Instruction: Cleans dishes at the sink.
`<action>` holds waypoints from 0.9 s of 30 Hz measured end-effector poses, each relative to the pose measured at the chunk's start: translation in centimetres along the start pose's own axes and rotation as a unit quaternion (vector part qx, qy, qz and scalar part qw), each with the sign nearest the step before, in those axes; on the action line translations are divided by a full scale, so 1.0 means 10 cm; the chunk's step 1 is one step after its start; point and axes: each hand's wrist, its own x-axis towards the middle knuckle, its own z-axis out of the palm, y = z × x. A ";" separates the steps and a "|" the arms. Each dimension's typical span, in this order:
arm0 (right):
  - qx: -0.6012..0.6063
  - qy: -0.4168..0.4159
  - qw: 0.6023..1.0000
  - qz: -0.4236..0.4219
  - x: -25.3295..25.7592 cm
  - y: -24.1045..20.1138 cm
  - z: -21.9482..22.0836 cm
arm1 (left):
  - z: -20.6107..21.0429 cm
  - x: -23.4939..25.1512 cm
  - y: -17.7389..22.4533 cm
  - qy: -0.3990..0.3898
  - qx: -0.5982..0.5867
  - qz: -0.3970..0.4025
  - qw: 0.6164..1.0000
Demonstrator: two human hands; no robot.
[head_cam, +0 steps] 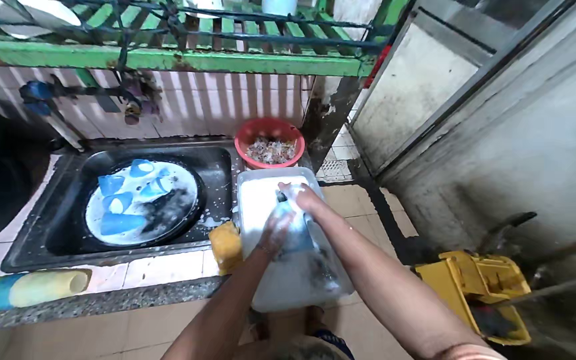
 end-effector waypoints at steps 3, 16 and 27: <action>-0.153 -0.025 0.988 0.018 -0.18 -0.14 0.09 | -0.08 0.09 0.13 -0.087 0.364 -0.059 0.926; -0.160 -0.019 0.987 0.010 -0.35 -0.30 0.21 | -0.17 0.04 0.09 0.017 0.329 0.035 0.943; -0.020 0.145 0.987 -0.066 -0.58 -0.10 0.53 | -0.26 0.18 0.33 0.101 0.150 -0.086 0.980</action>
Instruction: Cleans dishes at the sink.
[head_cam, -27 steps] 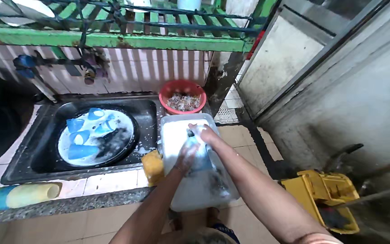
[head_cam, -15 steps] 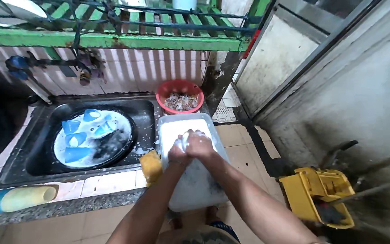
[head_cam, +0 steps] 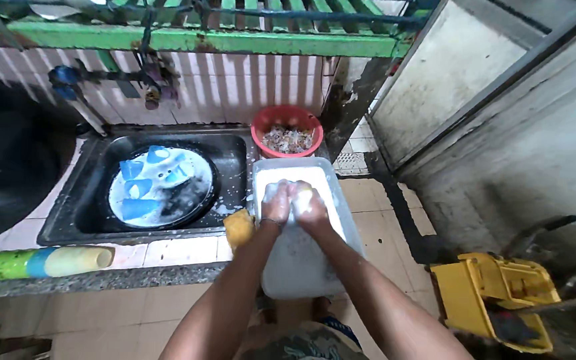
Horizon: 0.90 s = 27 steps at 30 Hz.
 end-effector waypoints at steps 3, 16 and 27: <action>0.171 -0.007 0.979 0.108 0.36 0.12 -0.14 | 0.15 -0.10 0.11 0.022 -0.056 0.005 0.998; 0.051 -0.027 0.994 0.087 0.14 -0.02 -0.30 | 0.16 0.01 0.17 0.032 -0.011 0.007 0.999; 0.090 -0.044 0.995 0.011 0.19 0.06 -0.47 | 0.24 0.31 0.04 0.137 -0.256 -0.099 0.952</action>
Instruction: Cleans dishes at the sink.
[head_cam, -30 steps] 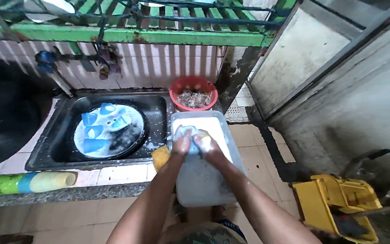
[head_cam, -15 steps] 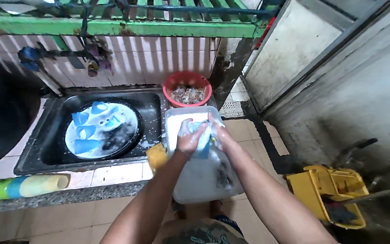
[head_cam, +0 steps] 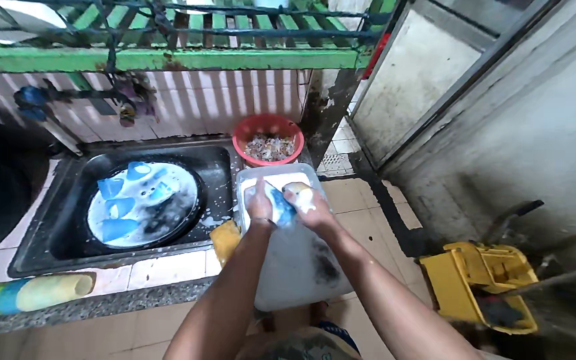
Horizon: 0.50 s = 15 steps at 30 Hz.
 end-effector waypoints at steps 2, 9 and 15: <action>0.043 0.039 0.998 -0.029 -0.27 -0.12 -0.16 | -0.03 0.06 0.06 0.037 -0.099 -0.094 0.990; -0.265 0.124 0.882 -0.370 -0.19 0.28 0.16 | 0.10 -0.04 0.28 -0.069 -0.188 -0.130 0.971; 0.268 0.106 0.957 -0.019 -0.16 -0.06 0.59 | 0.05 0.13 0.24 -0.109 -0.207 0.006 0.972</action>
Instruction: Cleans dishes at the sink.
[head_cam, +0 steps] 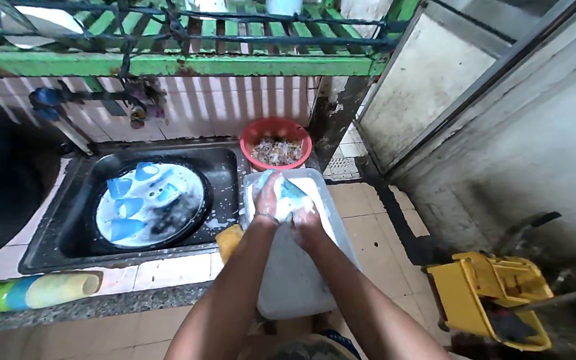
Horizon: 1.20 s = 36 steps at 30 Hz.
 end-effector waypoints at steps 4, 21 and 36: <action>-0.330 -0.216 0.898 -0.198 0.12 -0.13 -0.13 | -0.23 0.13 0.23 0.037 0.115 -0.031 0.992; -0.103 -0.171 0.977 0.072 0.33 -0.22 0.40 | -0.47 0.12 0.31 0.061 -0.063 0.087 0.992; -0.404 -0.091 0.910 0.021 0.24 0.34 -0.45 | -2.00 -0.04 0.89 0.232 0.028 0.068 0.970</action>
